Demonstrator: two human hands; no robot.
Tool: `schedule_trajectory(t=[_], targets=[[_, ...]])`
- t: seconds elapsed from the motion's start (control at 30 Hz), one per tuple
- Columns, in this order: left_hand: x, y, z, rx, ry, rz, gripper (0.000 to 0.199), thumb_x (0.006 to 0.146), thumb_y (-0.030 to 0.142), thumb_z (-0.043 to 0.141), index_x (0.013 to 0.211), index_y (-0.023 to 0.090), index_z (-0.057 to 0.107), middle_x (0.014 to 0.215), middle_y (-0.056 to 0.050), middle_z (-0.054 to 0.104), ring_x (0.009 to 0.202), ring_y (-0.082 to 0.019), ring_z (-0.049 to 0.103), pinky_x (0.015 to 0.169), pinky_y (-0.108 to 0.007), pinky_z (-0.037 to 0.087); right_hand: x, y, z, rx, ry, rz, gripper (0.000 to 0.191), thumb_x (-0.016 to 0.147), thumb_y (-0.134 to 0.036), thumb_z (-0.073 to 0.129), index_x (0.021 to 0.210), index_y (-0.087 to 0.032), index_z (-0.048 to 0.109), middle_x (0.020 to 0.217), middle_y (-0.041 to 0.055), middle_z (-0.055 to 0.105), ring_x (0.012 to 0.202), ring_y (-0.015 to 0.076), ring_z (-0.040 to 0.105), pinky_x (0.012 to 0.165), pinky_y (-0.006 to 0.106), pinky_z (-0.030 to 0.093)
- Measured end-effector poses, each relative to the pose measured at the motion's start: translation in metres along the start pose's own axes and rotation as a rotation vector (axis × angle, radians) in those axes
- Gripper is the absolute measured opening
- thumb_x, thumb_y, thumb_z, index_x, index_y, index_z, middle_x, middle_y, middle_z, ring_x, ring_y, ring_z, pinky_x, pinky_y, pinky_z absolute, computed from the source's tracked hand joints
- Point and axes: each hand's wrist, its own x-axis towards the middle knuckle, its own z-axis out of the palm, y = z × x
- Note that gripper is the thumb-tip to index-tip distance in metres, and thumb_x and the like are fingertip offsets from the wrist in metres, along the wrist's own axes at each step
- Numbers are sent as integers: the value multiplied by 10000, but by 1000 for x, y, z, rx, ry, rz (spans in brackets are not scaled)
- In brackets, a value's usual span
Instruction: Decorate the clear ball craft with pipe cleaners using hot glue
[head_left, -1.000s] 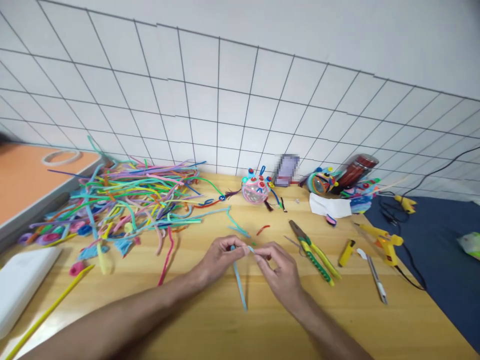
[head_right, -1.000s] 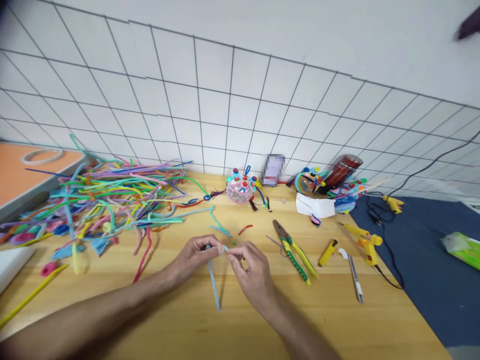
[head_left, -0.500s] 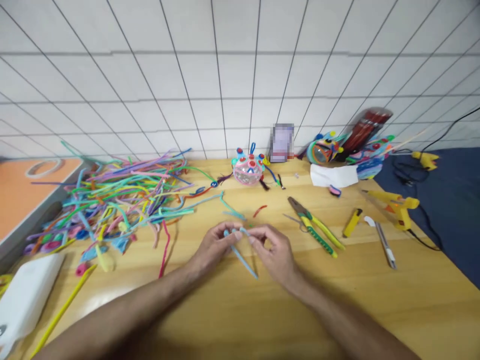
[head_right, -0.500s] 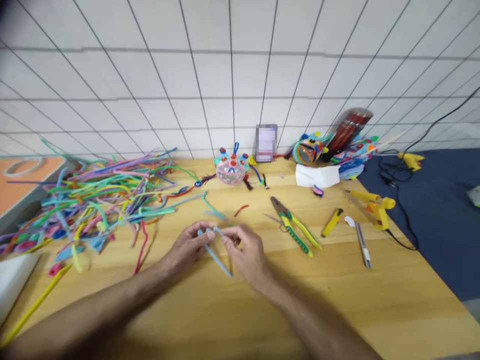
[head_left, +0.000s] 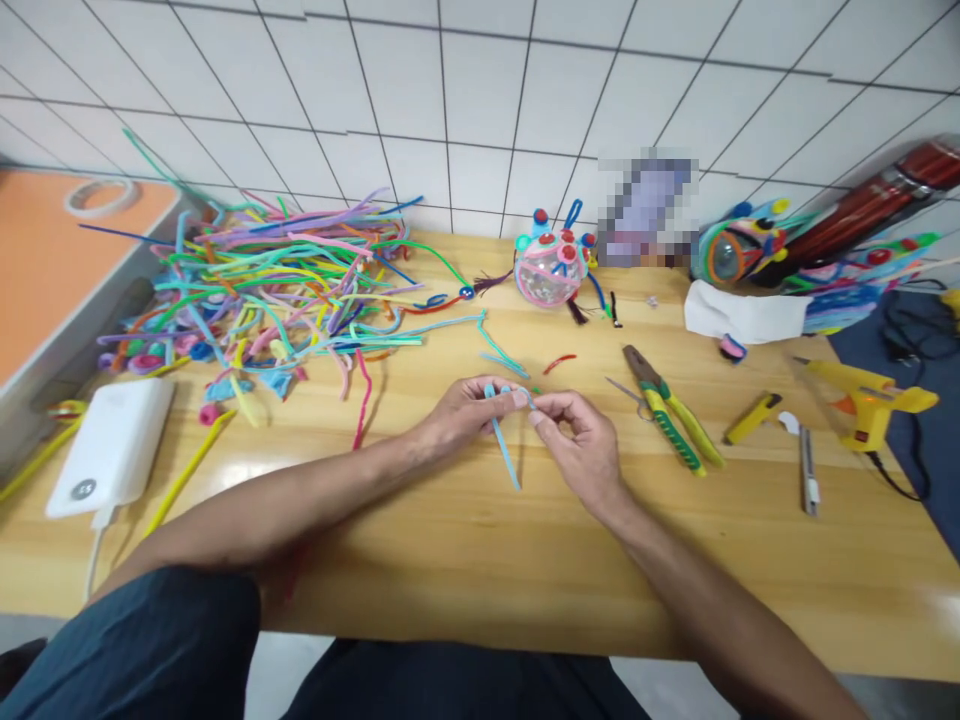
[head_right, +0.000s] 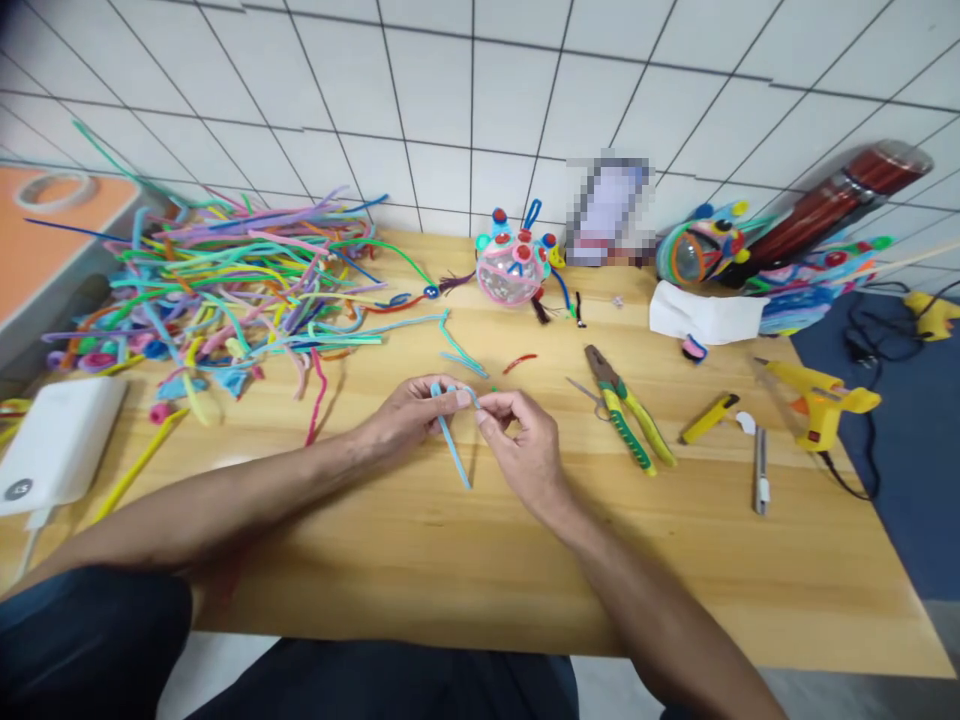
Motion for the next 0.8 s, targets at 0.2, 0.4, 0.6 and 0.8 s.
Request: schedule_trajectory(t=[0.2,0.4,0.6,0.8], targets=[[0,4,-5,118,2,27,578,664,690,917,823,173,713,614,77,487,590,-84,371,586,-258,298,3,-3,-5,-163,-71,-173,129,990,-176,661,1042,-255,749,864,-1,773,753,161,705,709,310,592],[-1,8,-6,236,-53,69,461,722,580,861,848,156,730,704,48,574,689,-103,454,685,-257,367,7,-2,-15,-289,-9,-284,116,1025,-180,693,1077,-268,746,943,26,796,822,190,729,753,346,605],[4,7,-9,309,-204,17,429,723,557,853,813,157,729,659,70,489,647,-92,380,635,-252,298,10,2,-21,-302,-84,-290,123,1024,-193,698,1093,-270,766,968,32,801,824,196,722,771,360,604],[8,2,-12,314,-248,2,414,721,538,837,827,145,756,670,59,508,651,-93,396,630,-249,292,12,5,-21,-280,-118,-297,151,1021,-194,715,1127,-276,785,1005,40,812,834,199,739,782,364,617]])
